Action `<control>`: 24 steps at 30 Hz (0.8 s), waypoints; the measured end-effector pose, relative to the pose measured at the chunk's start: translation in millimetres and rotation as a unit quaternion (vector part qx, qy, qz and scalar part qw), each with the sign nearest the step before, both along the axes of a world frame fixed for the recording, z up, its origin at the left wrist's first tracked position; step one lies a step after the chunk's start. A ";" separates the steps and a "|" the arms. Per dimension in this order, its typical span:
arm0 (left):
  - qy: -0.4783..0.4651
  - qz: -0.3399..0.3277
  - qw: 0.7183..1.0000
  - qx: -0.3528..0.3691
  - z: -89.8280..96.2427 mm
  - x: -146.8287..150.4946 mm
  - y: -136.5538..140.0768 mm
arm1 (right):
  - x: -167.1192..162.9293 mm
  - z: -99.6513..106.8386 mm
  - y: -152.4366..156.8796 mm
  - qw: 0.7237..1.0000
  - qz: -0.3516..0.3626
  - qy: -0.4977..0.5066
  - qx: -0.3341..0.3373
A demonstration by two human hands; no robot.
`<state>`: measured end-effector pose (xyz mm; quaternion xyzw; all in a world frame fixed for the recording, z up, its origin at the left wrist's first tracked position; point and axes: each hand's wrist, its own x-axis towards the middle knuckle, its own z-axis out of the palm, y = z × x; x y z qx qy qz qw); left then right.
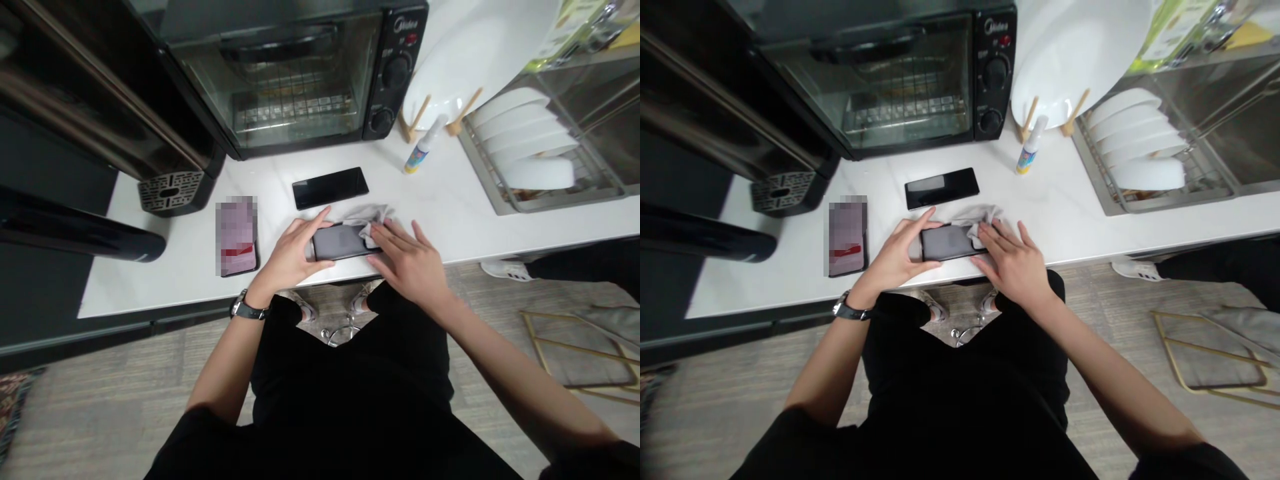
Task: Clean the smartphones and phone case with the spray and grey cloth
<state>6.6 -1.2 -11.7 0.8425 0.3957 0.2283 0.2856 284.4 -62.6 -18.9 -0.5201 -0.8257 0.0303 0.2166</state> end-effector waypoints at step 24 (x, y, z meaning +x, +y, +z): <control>0.012 -0.017 1.000 -0.002 2.1 0.5 -0.2 | 8.6 8.5 4.1 0.999 0.000 -0.032 0.016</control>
